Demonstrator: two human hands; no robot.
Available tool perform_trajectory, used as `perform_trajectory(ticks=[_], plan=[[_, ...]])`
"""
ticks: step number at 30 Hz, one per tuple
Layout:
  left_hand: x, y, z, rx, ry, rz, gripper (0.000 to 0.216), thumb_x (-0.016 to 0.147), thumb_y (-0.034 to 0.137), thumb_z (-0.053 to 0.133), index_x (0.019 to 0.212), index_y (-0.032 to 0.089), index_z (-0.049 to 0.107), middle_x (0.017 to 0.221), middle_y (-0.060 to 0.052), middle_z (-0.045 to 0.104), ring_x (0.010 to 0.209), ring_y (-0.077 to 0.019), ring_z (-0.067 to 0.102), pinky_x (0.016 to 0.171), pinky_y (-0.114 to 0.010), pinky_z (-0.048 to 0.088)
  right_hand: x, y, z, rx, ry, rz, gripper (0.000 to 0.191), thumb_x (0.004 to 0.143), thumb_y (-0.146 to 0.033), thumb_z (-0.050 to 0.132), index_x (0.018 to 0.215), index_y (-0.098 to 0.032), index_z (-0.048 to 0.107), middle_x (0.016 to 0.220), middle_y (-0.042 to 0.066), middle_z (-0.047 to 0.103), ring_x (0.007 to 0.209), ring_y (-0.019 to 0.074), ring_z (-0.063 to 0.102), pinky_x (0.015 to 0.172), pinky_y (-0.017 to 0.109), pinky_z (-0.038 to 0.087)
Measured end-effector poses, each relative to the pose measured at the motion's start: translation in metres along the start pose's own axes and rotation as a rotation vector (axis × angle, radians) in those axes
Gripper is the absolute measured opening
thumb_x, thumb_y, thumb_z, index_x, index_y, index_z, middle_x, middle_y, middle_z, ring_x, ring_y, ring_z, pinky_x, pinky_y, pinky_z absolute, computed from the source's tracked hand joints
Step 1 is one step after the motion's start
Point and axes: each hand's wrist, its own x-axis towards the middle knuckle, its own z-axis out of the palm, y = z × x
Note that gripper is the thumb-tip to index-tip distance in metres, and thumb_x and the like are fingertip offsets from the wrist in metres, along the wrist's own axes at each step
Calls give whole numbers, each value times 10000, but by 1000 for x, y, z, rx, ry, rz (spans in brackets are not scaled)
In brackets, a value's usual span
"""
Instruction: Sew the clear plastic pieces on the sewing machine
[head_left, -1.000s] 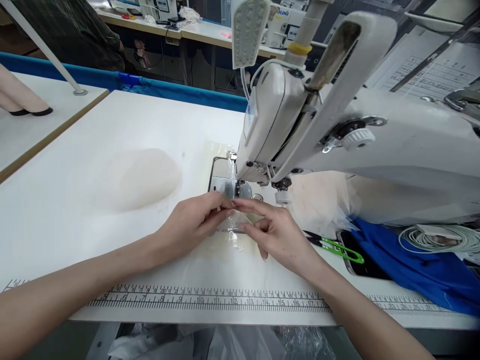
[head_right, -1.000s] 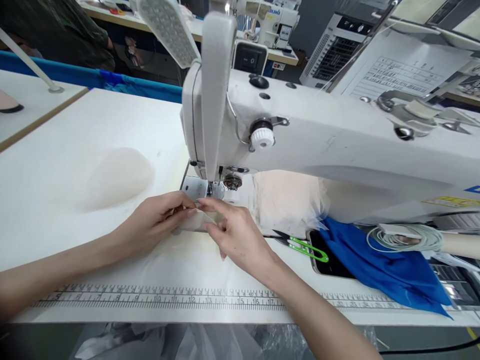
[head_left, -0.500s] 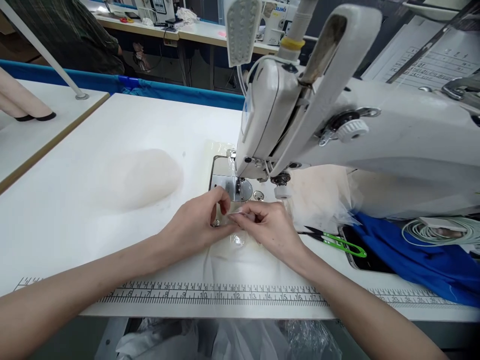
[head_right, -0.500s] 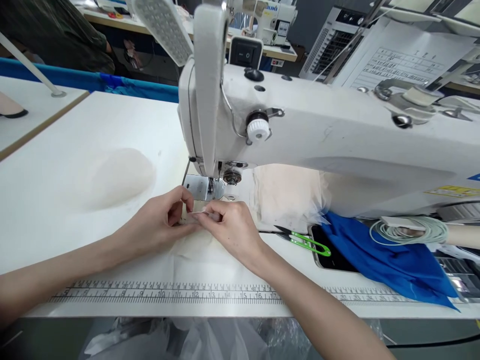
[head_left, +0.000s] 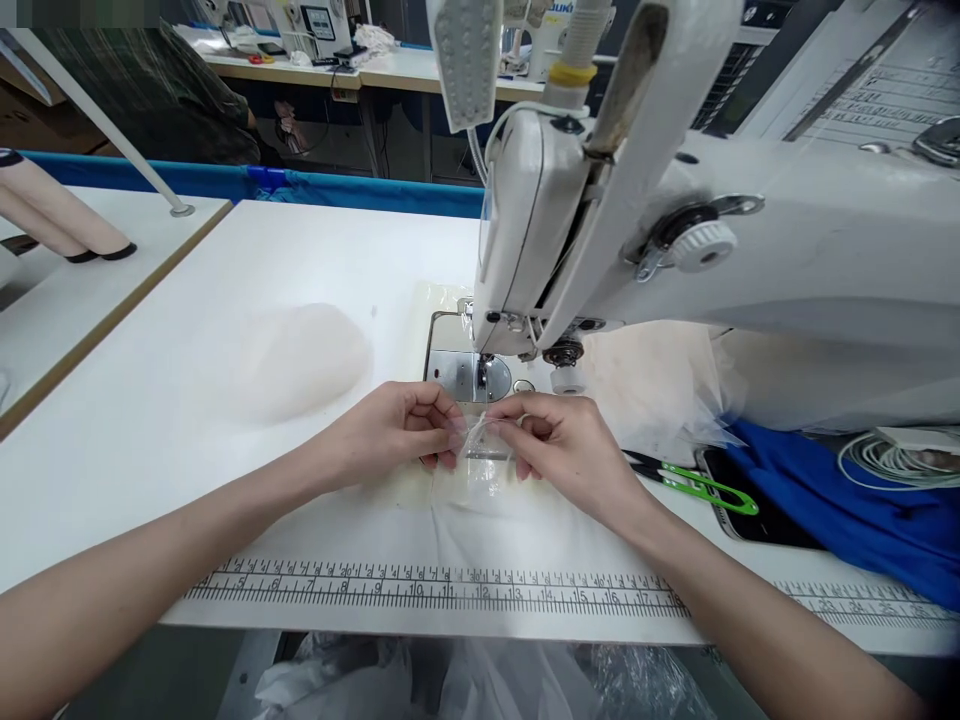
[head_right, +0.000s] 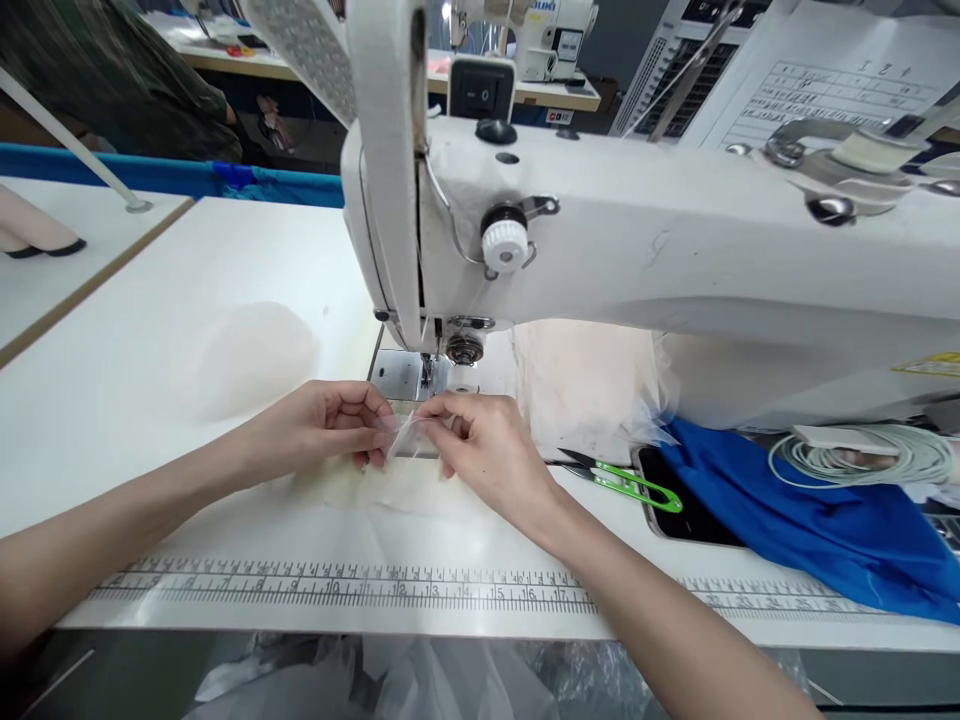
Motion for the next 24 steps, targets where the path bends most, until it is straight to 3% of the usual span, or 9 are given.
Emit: perform_trajectory(ticks=[3, 10, 12, 15, 18, 24], plan=[[-3, 0, 4, 63, 26, 22, 126, 827, 277, 650, 866, 157, 646, 659, -2, 684, 611, -124, 649, 622, -247, 541, -1, -3, 1, 35, -46, -1, 118, 864, -276, 620, 826, -207, 707, 732, -13, 690, 501, 88, 589, 492, 207, 482], [-7, -2, 9, 260, 32, 117, 186, 907, 272, 559, 874, 192, 724, 583, 29, 626, 504, -80, 555, 472, -172, 430, -3, -8, 3, -29, -43, -31, 123, 862, -276, 629, 789, -212, 704, 600, -34, 616, 482, 90, 541, 484, 214, 434], [-8, -4, 11, 342, 103, 202, 170, 905, 217, 557, 875, 199, 724, 594, 36, 637, 506, -76, 568, 481, -166, 443, -4, -9, 4, -48, -21, -56, 93, 858, -253, 629, 803, -207, 688, 572, -46, 579, 479, 90, 531, 491, 213, 431], [-9, -10, 14, 538, 296, 457, 129, 891, 166, 585, 876, 187, 712, 650, 33, 668, 536, -72, 592, 514, -164, 465, -6, -8, 4, -74, 1, -117, 50, 870, -229, 612, 891, -202, 650, 552, -69, 522, 485, 88, 528, 517, 208, 443], [-10, -15, 16, 658, 395, 670, 117, 906, 161, 586, 933, 170, 700, 697, 17, 677, 584, -73, 617, 544, -160, 487, -9, -5, 5, -115, 0, -193, 92, 897, -222, 582, 979, -205, 620, 555, -82, 490, 483, 76, 512, 519, 189, 437], [-9, -18, 17, 699, 449, 779, 114, 913, 144, 579, 958, 161, 682, 717, 9, 692, 573, -67, 621, 515, -146, 484, -12, 0, 6, -163, -18, -272, 95, 920, -215, 546, 1002, -213, 593, 584, -81, 490, 490, 58, 473, 491, 154, 406]])
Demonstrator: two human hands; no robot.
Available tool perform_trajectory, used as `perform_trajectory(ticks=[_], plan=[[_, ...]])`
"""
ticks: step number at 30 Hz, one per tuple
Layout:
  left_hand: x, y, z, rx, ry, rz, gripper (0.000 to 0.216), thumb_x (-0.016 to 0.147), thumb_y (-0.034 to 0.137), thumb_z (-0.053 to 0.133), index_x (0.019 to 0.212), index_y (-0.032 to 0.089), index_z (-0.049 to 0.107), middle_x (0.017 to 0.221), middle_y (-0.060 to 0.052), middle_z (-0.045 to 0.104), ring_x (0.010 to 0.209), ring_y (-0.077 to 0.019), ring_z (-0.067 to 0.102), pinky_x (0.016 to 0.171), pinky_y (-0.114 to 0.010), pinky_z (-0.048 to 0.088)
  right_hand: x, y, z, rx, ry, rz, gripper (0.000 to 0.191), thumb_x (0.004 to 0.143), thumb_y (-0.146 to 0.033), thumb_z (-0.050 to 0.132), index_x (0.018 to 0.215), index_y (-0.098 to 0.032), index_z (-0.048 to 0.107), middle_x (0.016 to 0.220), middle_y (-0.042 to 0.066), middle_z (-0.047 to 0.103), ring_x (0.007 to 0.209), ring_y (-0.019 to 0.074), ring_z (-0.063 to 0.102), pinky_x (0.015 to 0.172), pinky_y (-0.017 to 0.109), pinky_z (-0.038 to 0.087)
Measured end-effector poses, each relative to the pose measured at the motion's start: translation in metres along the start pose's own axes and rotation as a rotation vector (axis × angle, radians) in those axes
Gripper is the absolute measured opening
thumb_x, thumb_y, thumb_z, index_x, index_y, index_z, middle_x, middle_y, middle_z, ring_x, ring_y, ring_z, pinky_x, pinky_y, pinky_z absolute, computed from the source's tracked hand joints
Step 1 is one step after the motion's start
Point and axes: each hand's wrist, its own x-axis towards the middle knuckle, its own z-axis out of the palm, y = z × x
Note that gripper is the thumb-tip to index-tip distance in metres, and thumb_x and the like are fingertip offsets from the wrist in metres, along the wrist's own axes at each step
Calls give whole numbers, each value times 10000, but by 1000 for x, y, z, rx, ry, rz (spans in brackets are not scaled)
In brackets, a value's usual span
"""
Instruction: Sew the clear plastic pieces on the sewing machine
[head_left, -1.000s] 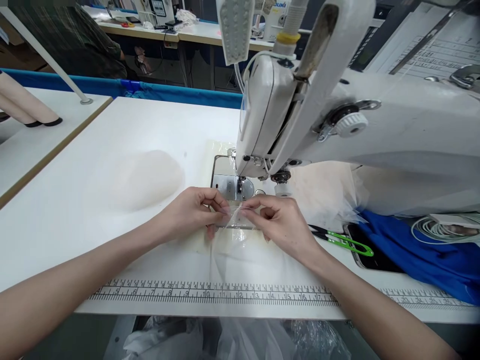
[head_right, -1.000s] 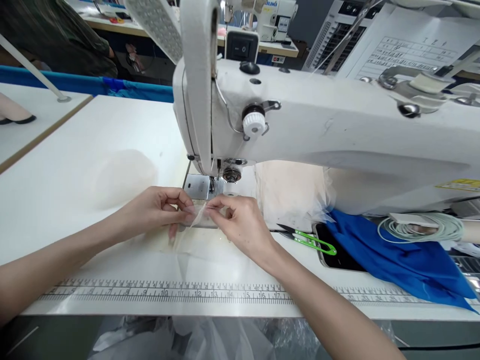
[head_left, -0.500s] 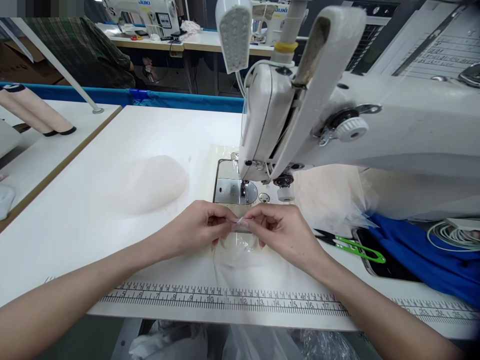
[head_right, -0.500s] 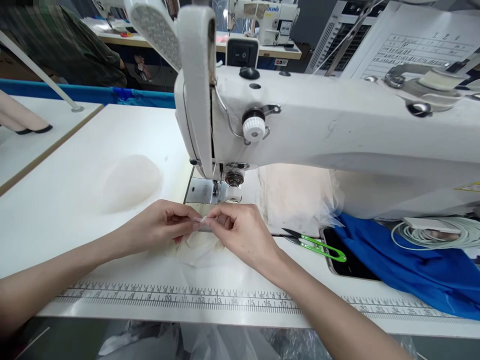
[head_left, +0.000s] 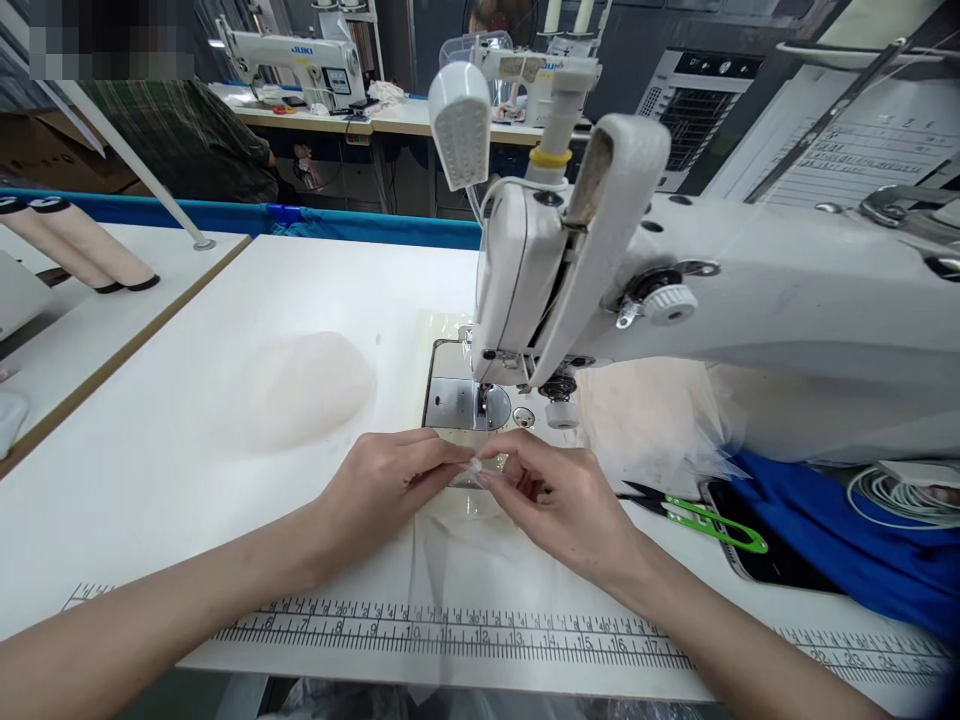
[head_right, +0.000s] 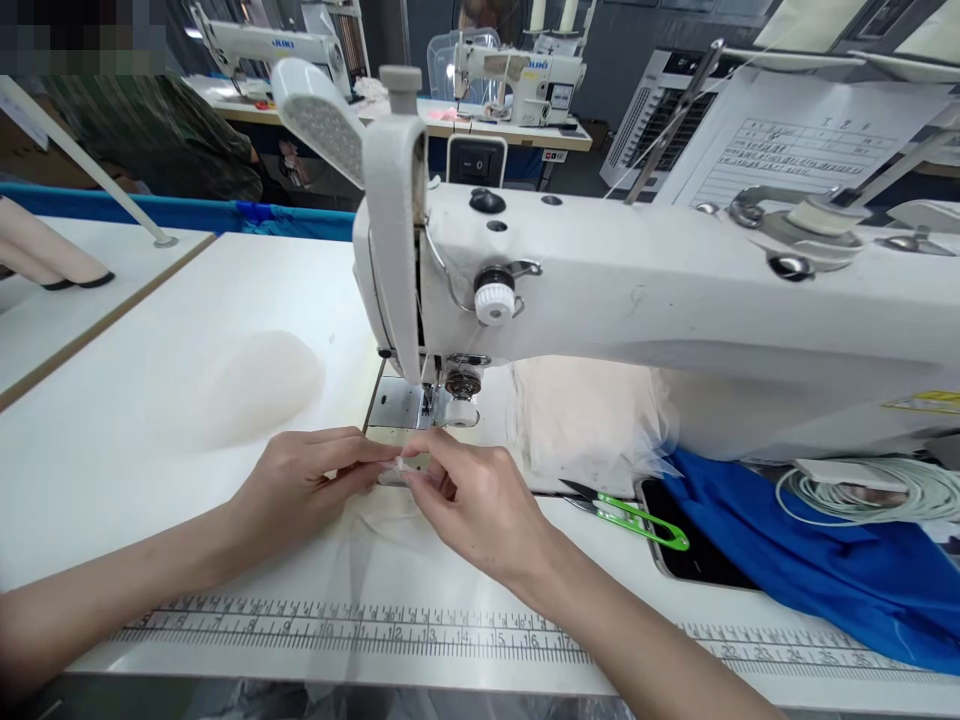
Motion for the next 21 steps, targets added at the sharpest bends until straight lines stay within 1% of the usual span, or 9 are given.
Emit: perform_trajectory(ticks=[4, 7, 12, 18, 21], plan=[[0, 1, 1, 38, 7, 19, 94, 922, 170, 573, 937, 173, 666, 715, 19, 699, 540, -62, 609, 495, -149, 475, 0, 0, 0, -35, -31, -45, 108, 923, -195, 518, 1019, -211, 566, 575, -89, 466, 475, 56, 456, 482, 155, 392], [-1, 1, 1, 95, 23, 72, 96, 931, 181, 564, 948, 168, 658, 682, 22, 687, 521, -62, 602, 481, -149, 464, 0, 0, -1, -68, -48, -82, 160, 919, -171, 507, 1070, -212, 538, 568, -94, 456, 474, 61, 466, 471, 157, 373], [0, 1, 0, 149, 20, 125, 116, 942, 183, 544, 945, 151, 655, 651, 17, 653, 511, -66, 584, 472, -156, 447, 1, 0, -1, -101, -54, -114, 103, 914, -159, 491, 998, -213, 516, 554, -101, 410, 448, 62, 412, 453, 167, 336], [1, 2, -2, 206, 42, 170, 123, 953, 196, 529, 950, 159, 646, 595, 35, 620, 471, -62, 547, 459, -161, 429, 2, -1, -1, -113, -45, -133, 99, 914, -160, 491, 993, -210, 523, 551, -101, 435, 441, 59, 416, 455, 166, 345], [1, 2, -2, 217, 46, 167, 91, 941, 190, 547, 928, 171, 635, 621, 39, 648, 495, -64, 574, 497, -166, 455, 2, -1, -3, -137, -39, -139, 100, 935, -194, 472, 999, -206, 548, 547, -93, 456, 442, 65, 421, 455, 171, 360]])
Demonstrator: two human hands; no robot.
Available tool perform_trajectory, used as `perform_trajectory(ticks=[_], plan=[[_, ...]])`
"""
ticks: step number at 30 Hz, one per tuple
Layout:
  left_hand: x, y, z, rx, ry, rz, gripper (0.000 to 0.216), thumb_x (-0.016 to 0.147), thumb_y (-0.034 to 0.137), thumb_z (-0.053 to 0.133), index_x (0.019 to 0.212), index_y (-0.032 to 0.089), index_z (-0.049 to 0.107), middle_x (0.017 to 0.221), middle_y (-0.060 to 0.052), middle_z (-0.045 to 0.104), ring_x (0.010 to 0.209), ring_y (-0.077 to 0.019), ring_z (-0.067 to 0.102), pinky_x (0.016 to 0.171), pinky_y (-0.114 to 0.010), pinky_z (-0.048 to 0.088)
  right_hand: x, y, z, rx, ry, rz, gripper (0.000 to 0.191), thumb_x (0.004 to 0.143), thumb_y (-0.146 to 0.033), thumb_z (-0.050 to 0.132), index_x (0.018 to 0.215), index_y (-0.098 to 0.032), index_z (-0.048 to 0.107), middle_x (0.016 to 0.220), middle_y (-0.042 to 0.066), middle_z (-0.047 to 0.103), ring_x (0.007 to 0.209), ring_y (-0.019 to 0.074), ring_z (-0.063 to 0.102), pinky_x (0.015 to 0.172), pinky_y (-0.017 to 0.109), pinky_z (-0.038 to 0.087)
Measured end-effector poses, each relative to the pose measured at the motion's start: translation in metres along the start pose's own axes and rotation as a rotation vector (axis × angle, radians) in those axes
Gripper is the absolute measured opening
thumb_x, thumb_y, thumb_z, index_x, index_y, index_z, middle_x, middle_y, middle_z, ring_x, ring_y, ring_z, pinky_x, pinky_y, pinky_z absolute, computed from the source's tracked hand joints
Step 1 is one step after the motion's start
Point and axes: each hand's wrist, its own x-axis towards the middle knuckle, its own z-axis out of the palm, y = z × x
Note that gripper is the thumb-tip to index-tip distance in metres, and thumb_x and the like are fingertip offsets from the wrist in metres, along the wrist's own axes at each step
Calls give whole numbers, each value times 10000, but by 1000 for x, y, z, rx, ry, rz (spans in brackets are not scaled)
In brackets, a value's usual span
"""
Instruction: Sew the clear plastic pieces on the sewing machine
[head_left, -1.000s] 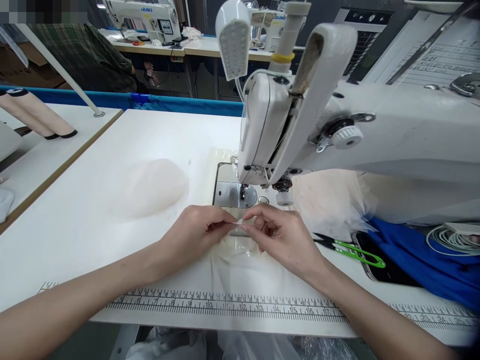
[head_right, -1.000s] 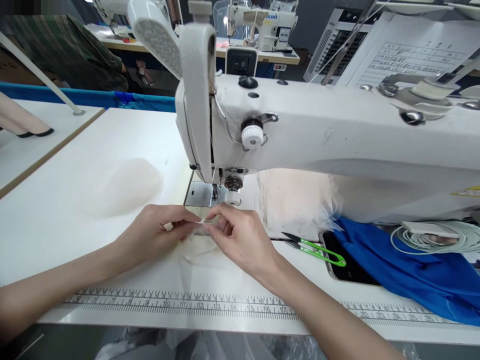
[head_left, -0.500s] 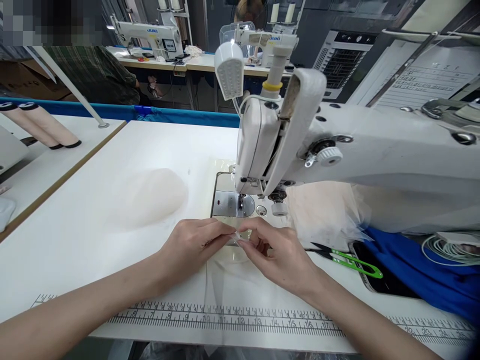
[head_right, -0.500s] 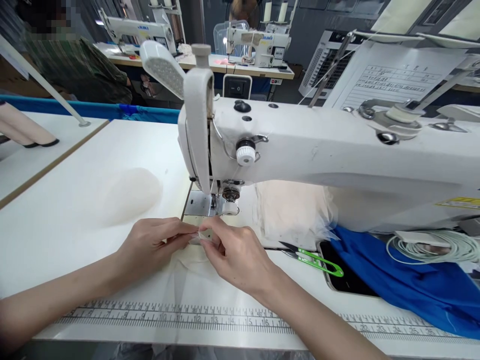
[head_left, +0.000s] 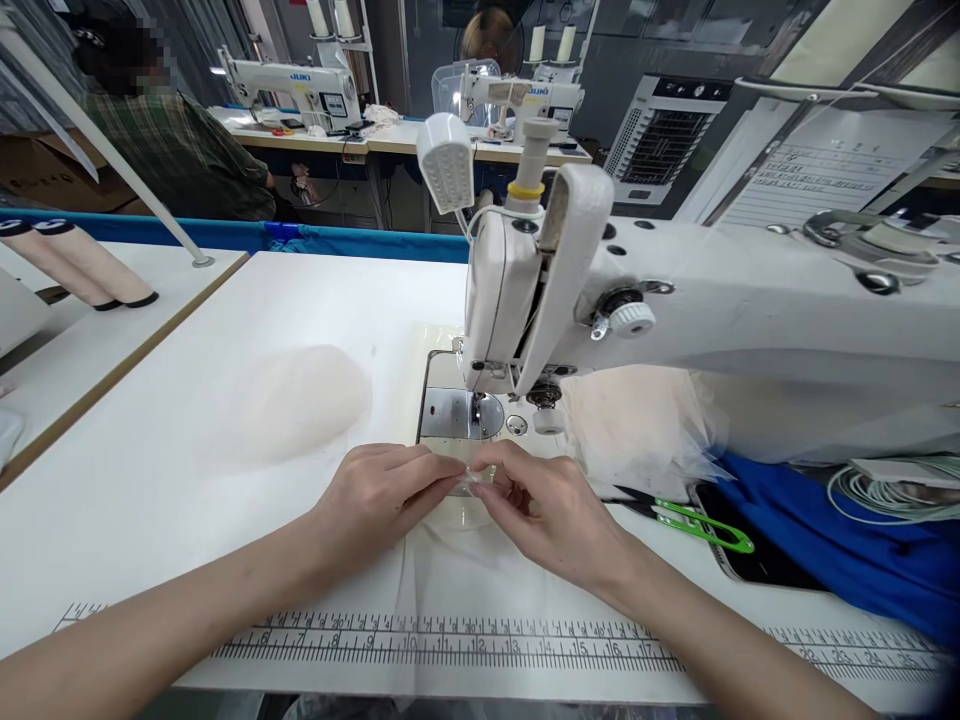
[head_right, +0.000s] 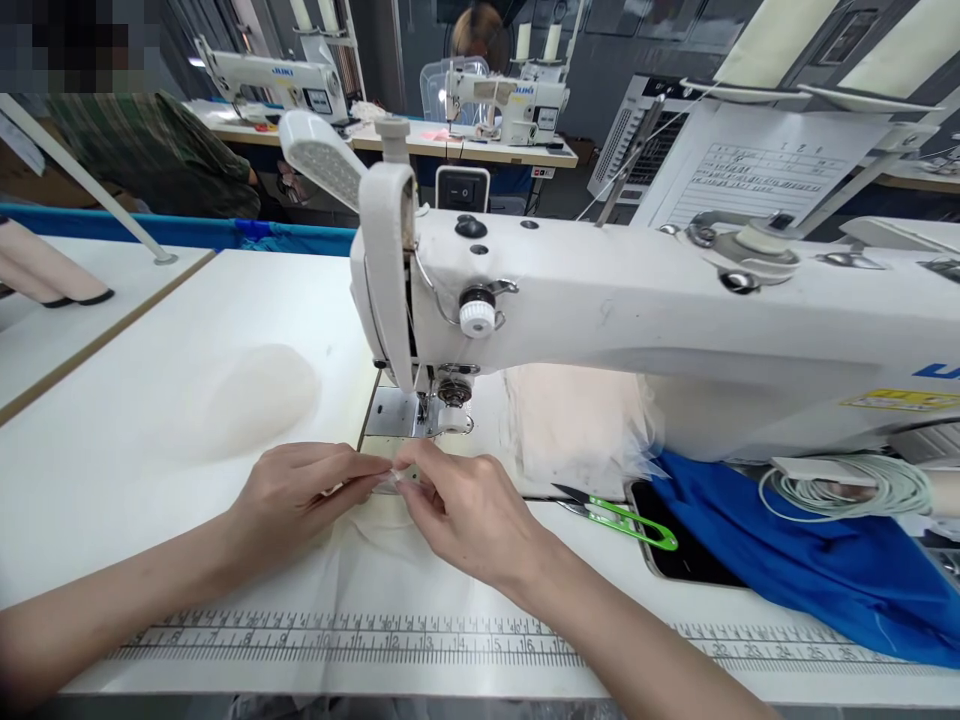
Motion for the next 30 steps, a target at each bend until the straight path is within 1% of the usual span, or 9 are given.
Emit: perform_trajectory(ticks=[6, 10, 12, 14, 16, 20, 22, 26, 30], plan=[[-3, 1, 2, -50, -54, -107, 93, 932, 186, 549, 856, 180, 603, 635, 53, 660, 493, -61, 560, 491, -170, 433, 0, 1, 0, -73, 72, -67, 200, 982, -220, 434, 963, -191, 630, 708, -14, 679, 548, 82, 578, 503, 195, 411], [1, 8, -4, -240, -194, -351, 109, 916, 227, 572, 825, 195, 623, 620, 58, 659, 501, -67, 571, 459, -154, 415, -4, -3, -8, -75, 80, -102, 207, 974, -237, 468, 933, -176, 662, 746, 9, 707, 562, 94, 591, 515, 218, 426], [5, 14, -10, -436, -357, -495, 123, 903, 228, 585, 798, 200, 643, 587, 60, 651, 473, -67, 569, 437, -143, 416, -5, -11, -18, 8, -39, -24, 202, 955, -264, 512, 873, -184, 678, 655, -10, 663, 520, 91, 555, 491, 216, 408], [8, 18, -14, -636, -558, -604, 133, 895, 238, 590, 789, 202, 663, 544, 61, 636, 436, -70, 560, 414, -142, 411, -4, -19, -28, 154, -273, 183, 207, 938, -306, 546, 813, -213, 683, 561, -45, 595, 469, 80, 523, 448, 193, 387], [8, 19, -12, -666, -640, -631, 131, 872, 232, 610, 760, 203, 671, 519, 61, 618, 428, -78, 547, 404, -154, 389, -2, -22, -32, 234, -402, 348, 212, 936, -319, 542, 796, -230, 673, 515, -65, 552, 419, 73, 484, 403, 180, 355], [4, 10, 5, -204, -418, -452, 158, 800, 122, 622, 661, 196, 643, 491, 64, 560, 435, -89, 468, 450, -206, 312, 7, -12, -19, 11, -242, 326, 195, 926, -243, 536, 789, -221, 673, 603, -40, 606, 487, 87, 507, 465, 196, 360], [2, 4, 12, -28, -328, -362, 79, 793, 136, 633, 735, 190, 640, 525, 61, 559, 454, -101, 459, 484, -229, 314, 11, -3, -10, -107, -148, 288, 177, 919, -211, 535, 822, -224, 683, 638, -32, 634, 518, 98, 526, 498, 208, 355], [1, -2, 15, 162, -235, -195, 148, 851, 236, 629, 979, 167, 604, 777, -1, 649, 651, -155, 569, 636, -303, 402, 16, 8, -1, -225, -81, 289, 141, 895, -220, 571, 856, -246, 704, 611, -44, 645, 534, 112, 555, 529, 218, 356], [-3, 2, 11, 315, -150, 62, 132, 913, 132, 532, 966, 190, 638, 857, -16, 676, 794, -174, 595, 775, -357, 396, 17, 12, 1, -262, -49, 283, 152, 902, -252, 568, 871, -248, 717, 645, -27, 685, 573, 129, 605, 557, 229, 383]])
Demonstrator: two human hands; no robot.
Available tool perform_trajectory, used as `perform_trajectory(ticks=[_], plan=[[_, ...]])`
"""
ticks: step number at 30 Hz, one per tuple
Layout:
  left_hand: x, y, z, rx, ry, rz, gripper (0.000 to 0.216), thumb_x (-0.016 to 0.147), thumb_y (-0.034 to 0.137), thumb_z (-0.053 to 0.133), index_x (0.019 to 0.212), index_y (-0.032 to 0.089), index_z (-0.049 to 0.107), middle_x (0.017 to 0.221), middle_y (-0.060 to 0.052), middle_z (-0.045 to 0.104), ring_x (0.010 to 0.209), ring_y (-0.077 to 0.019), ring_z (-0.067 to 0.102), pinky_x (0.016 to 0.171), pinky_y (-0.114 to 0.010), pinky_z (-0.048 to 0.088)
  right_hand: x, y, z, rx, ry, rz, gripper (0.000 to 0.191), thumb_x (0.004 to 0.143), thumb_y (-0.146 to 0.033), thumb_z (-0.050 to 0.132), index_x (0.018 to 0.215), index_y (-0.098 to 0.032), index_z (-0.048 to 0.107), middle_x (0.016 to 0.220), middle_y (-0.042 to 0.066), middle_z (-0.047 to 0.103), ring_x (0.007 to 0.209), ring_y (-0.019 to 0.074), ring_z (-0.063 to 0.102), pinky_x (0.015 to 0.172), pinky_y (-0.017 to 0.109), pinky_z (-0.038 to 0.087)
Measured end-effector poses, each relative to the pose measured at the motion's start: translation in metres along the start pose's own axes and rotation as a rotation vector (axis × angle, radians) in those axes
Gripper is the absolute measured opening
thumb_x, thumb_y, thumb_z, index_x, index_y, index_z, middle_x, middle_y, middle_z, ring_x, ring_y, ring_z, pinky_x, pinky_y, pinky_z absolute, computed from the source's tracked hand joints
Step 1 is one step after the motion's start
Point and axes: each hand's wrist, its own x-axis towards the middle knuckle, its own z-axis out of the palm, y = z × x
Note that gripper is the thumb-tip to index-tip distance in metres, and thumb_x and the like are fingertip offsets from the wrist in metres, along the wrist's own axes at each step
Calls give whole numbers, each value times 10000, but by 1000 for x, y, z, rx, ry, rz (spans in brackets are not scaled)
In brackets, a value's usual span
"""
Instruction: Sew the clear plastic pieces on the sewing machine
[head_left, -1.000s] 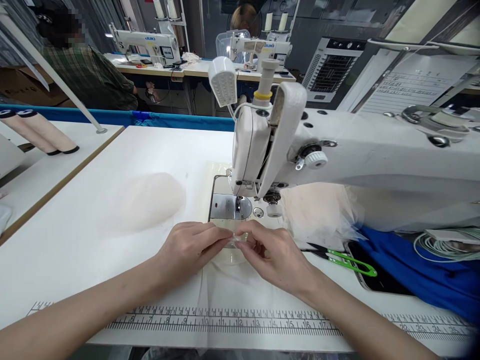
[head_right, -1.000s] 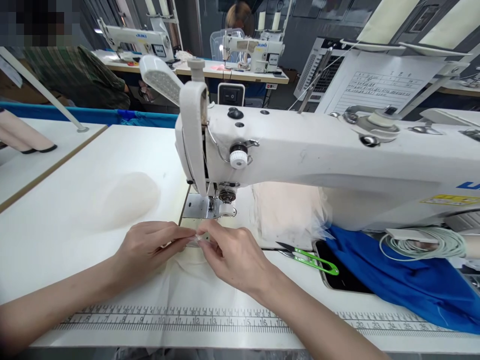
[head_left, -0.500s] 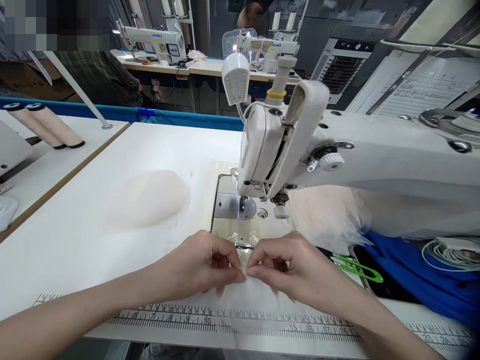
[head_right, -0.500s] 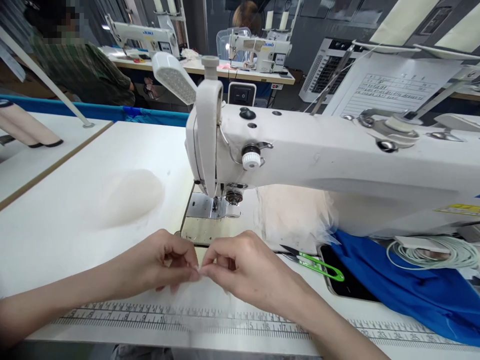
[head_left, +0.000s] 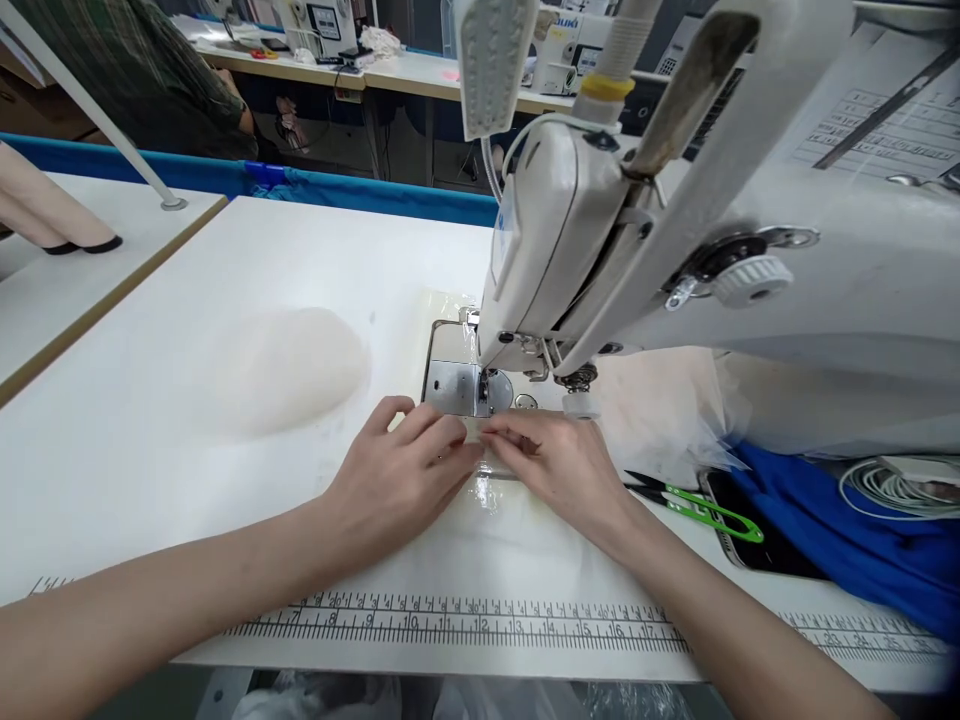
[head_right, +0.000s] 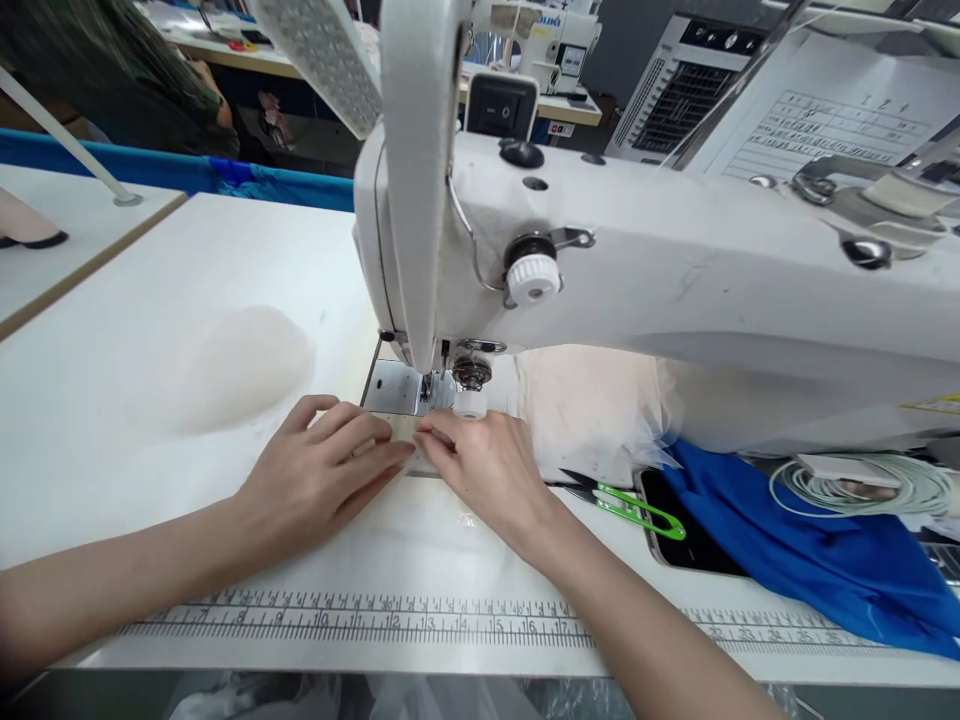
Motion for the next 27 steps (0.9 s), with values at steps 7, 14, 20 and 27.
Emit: perform_trajectory(ticks=[7, 14, 20, 27], plan=[[-11, 11, -4, 134, -36, 127, 188, 933, 128, 529, 1061, 151, 666, 1170, -37, 690, 963, -196, 602, 824, -384, 374, 0, 7, 3, -200, 96, -57, 195, 933, -314, 548, 979, -250, 726, 759, 6, 730, 603, 150, 643, 528, 243, 377], [2, 3, 3, 50, -58, 43, 254, 973, 166, 460, 1154, 164, 639, 1164, -38, 702, 1099, -218, 603, 846, -385, 365, -10, 1, -10, -589, 247, -185, 342, 981, -310, 416, 1031, -207, 738, 787, 63, 732, 454, 117, 540, 423, 274, 269], [5, 3, 7, 58, -84, 4, 252, 969, 182, 471, 1146, 163, 650, 1193, -41, 688, 1167, -236, 576, 869, -400, 374, -11, -3, 7, -586, 129, -195, 344, 986, -269, 408, 1178, -143, 664, 944, 98, 728, 751, 184, 644, 504, 290, 366], [3, 3, 7, 117, -85, -2, 274, 983, 208, 449, 1175, 142, 633, 1196, -58, 686, 1186, -241, 564, 877, -411, 358, -6, 4, 7, -646, 135, -178, 364, 976, -294, 417, 1194, -135, 662, 890, 108, 720, 721, 179, 616, 436, 291, 264]])
